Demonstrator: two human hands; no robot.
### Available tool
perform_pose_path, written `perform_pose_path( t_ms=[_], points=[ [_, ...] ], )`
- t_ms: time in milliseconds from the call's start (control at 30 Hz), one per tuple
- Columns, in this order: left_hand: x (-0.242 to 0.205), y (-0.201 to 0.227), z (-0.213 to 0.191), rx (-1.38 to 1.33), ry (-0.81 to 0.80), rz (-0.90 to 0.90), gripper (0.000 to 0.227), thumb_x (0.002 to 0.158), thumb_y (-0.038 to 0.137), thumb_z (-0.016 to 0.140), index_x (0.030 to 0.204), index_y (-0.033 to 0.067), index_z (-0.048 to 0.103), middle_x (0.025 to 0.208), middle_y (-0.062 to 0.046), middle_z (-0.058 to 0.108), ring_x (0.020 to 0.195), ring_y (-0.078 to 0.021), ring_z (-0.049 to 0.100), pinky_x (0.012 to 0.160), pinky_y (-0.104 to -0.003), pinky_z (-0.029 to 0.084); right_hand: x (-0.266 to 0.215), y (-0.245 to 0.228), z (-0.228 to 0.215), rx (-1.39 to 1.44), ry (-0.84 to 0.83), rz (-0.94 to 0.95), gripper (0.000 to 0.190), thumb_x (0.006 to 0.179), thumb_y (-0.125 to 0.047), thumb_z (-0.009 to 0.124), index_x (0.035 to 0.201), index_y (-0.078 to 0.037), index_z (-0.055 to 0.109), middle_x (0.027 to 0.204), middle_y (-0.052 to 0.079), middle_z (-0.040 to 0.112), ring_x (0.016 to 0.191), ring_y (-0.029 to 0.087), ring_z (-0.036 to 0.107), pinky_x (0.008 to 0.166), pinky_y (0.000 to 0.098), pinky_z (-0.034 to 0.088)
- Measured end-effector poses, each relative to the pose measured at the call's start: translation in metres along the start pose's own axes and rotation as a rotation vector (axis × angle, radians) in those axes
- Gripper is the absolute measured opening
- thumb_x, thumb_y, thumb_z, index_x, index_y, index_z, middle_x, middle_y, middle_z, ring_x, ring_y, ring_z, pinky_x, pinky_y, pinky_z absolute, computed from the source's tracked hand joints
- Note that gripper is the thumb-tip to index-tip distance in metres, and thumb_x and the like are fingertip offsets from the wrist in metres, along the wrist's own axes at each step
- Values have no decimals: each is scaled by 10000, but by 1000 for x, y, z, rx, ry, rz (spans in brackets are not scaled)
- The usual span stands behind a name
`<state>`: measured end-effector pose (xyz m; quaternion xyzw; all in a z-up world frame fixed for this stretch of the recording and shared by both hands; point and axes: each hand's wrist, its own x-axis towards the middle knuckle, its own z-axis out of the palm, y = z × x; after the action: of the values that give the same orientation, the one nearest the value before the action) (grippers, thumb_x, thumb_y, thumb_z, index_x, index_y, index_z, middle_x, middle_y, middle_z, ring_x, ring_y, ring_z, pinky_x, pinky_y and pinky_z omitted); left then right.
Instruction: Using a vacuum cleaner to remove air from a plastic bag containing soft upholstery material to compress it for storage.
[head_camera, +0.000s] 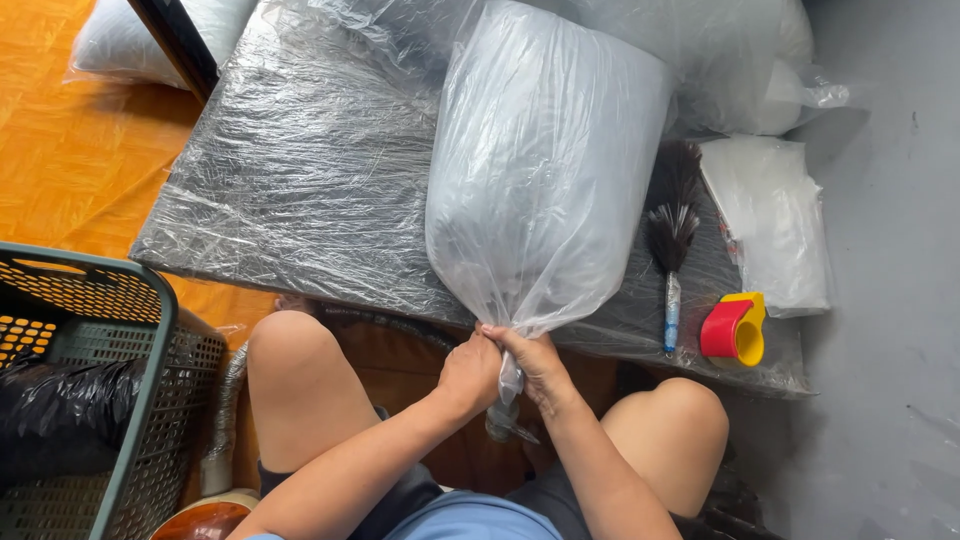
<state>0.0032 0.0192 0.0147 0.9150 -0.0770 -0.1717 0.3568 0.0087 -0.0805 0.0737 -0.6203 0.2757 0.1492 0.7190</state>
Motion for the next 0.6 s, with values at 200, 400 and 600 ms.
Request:
perform_pose_path(
  t_ms=[200,400,600],
  points=[
    [-26,3,-17,-26,-13,67,463,957,300,521,1188,-76,381,1017,-221,595,934,-526,694,829,-608,580,12,12,4,58,85,-21,889,683,-137,951,1437,46,516,1296,177,653,1135,232,616,941,480,532],
    [-39,6,-15,90,34,111,525,917,151,446,1336,-144,335,1149,-233,558,927,-473,700,781,-562,599,-17,-11,25,34,46,-51,707,699,-142,940,1298,78,635,1198,196,703,1082,244,667,956,458,549],
    [-34,6,-7,168,73,158,362,956,239,466,1181,-42,439,981,-138,584,821,-406,714,706,-517,601,-14,-13,20,-20,-63,-35,431,721,-147,930,1043,76,750,975,184,771,884,246,757,832,382,614]
  ],
)
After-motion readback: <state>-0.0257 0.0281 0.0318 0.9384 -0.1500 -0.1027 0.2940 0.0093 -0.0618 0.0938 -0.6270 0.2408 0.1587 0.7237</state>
